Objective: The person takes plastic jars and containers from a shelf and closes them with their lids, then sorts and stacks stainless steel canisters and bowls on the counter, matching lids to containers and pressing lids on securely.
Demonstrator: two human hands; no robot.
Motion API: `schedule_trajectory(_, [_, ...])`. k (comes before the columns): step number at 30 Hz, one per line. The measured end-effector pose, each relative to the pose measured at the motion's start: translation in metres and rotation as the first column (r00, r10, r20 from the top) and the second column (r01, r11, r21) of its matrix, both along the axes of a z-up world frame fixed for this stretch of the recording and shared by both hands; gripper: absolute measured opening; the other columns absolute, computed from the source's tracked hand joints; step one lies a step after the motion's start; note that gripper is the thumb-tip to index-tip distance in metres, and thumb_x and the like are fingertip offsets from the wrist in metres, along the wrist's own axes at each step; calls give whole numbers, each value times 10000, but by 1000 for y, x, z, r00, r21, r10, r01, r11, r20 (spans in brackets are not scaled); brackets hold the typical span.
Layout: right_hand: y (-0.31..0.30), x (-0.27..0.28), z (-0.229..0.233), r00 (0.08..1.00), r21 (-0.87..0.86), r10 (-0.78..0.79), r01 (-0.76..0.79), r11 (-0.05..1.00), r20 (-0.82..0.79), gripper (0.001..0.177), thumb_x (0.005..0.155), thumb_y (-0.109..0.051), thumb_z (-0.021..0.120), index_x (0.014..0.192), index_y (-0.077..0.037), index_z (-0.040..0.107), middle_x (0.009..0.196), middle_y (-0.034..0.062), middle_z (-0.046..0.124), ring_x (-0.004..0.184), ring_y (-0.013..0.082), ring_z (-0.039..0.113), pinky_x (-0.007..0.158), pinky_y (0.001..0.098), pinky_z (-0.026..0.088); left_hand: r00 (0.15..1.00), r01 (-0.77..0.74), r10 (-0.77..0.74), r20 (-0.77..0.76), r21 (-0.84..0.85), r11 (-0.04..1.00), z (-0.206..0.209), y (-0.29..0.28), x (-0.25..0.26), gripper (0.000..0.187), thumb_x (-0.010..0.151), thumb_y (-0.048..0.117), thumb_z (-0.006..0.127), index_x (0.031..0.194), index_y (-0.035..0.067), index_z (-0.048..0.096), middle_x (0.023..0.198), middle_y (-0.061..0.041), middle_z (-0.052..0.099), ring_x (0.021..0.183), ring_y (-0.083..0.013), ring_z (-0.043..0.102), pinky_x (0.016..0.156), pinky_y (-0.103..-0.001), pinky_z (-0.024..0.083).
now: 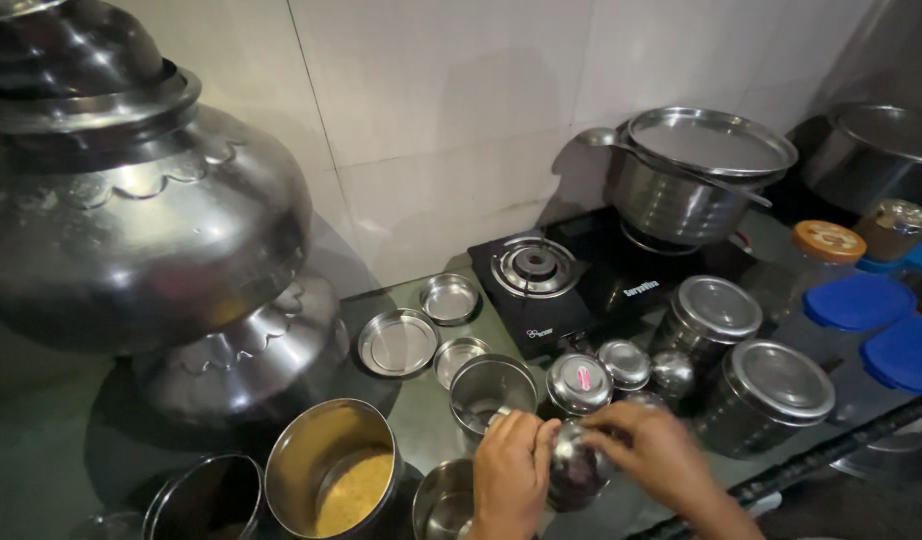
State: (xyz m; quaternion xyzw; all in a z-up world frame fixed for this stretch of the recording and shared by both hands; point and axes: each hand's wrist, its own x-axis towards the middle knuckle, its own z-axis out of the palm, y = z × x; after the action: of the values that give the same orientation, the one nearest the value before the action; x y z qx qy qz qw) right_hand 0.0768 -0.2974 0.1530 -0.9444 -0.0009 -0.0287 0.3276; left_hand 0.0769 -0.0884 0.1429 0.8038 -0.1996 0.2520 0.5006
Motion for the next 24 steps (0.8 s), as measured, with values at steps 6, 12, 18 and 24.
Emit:
schedule_trajectory(6, [5, 6, 2, 880, -279, 474, -463, 841, -31, 777, 680, -217, 892, 1393, -187, 586, 1512, 54, 542, 1295, 284, 542, 1002, 394, 496, 968, -123, 105, -226, -67, 990, -23, -19, -11, 371, 958, 265, 753, 725, 10, 620, 717, -160, 599, 703, -359, 643, 636, -440, 497])
schedule_trajectory(12, [-4, 34, 2, 626, -377, 755, -758, 532, -195, 924, 585, -164, 910, 1416, -137, 507, 1503, 113, 465, 1309, 363, 473, 1012, 436, 482, 972, -16, -68, -225, -353, 936, -90, -47, -26, 652, 859, 247, 811, 1390, 7, 518, 1342, -182, 630, 1290, -312, 663, 1057, -403, 521])
schedule_trajectory(18, [-14, 51, -4, 498, -416, 831, -829, 374, -246, 1004, 557, -166, 890, 1467, -173, 465, 1383, 110, 503, 1192, 361, 535, 915, 442, 537, 964, -184, 143, -224, -174, 967, -169, -75, -42, 1281, 610, 382, 1022, 1549, -34, 256, 1501, -260, 442, 1424, -398, 458, 1143, -476, 397])
schedule_trajectory(24, [-11, 47, -4, 492, -432, 811, -836, 339, -316, 1077, 509, -228, 920, 1473, -223, 439, 1304, 106, 501, 1154, 355, 535, 954, 435, 521, 872, -279, 174, -457, -173, 945, -177, -96, -37, 1390, 485, 398, 1028, 1558, -1, 239, 1536, -218, 463, 1453, -362, 454, 1162, -457, 385])
